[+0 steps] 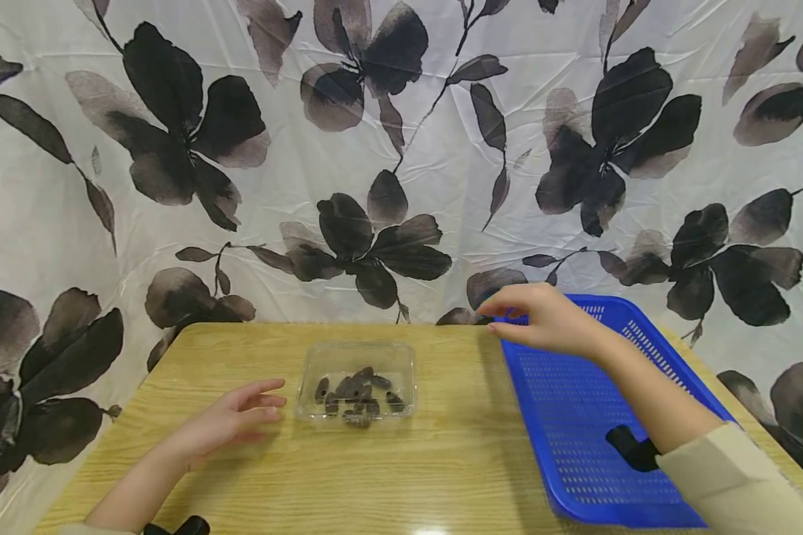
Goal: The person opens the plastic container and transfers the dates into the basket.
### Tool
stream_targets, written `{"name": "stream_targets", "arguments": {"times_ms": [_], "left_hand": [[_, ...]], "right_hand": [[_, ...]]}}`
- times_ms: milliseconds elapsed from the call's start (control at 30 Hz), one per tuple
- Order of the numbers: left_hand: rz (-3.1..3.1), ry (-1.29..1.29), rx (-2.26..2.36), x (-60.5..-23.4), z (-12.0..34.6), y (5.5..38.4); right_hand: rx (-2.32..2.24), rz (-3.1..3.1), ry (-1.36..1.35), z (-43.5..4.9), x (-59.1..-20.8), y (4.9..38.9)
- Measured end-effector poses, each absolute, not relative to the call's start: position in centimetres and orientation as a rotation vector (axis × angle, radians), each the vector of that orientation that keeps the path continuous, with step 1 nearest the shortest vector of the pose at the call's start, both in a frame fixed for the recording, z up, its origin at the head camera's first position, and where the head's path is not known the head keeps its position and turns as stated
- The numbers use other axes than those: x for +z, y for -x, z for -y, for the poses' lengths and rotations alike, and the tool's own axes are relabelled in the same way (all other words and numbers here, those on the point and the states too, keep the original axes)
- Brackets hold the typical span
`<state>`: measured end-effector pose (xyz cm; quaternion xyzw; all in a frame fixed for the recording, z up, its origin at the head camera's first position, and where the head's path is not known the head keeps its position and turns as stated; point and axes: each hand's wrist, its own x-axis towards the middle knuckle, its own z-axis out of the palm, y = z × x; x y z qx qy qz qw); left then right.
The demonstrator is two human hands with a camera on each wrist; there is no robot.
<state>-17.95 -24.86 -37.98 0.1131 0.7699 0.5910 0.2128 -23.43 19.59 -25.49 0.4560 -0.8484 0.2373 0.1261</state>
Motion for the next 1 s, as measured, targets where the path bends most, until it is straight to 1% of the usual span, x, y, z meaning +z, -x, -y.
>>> {"name": "stream_targets", "arguments": {"times_ms": [167,400,733,800,1000], "left_hand": [[-2.055,-0.275,1.748,-38.9,24.2,17.9],[-1.960,-0.261,1.823,-39.8,23.4,18.0],[-1.962,-0.180,1.903,-40.0,22.5,17.8],[-1.948,-0.161,1.919,-40.2,22.2,17.9],[-1.904,-0.113,1.955,-40.6,22.0,18.0]], "right_hand": [[0.689,2.505,-1.429,-16.2,-26.7,24.2],[0.493,2.534,-1.571,-12.3,-28.1,24.9],[0.338,2.615,-1.733,-5.0,-29.4,24.5],[0.304,2.626,-1.744,-3.8,-29.9,24.2],[0.071,2.568,-1.662,-0.4,-31.8,23.1]]}}
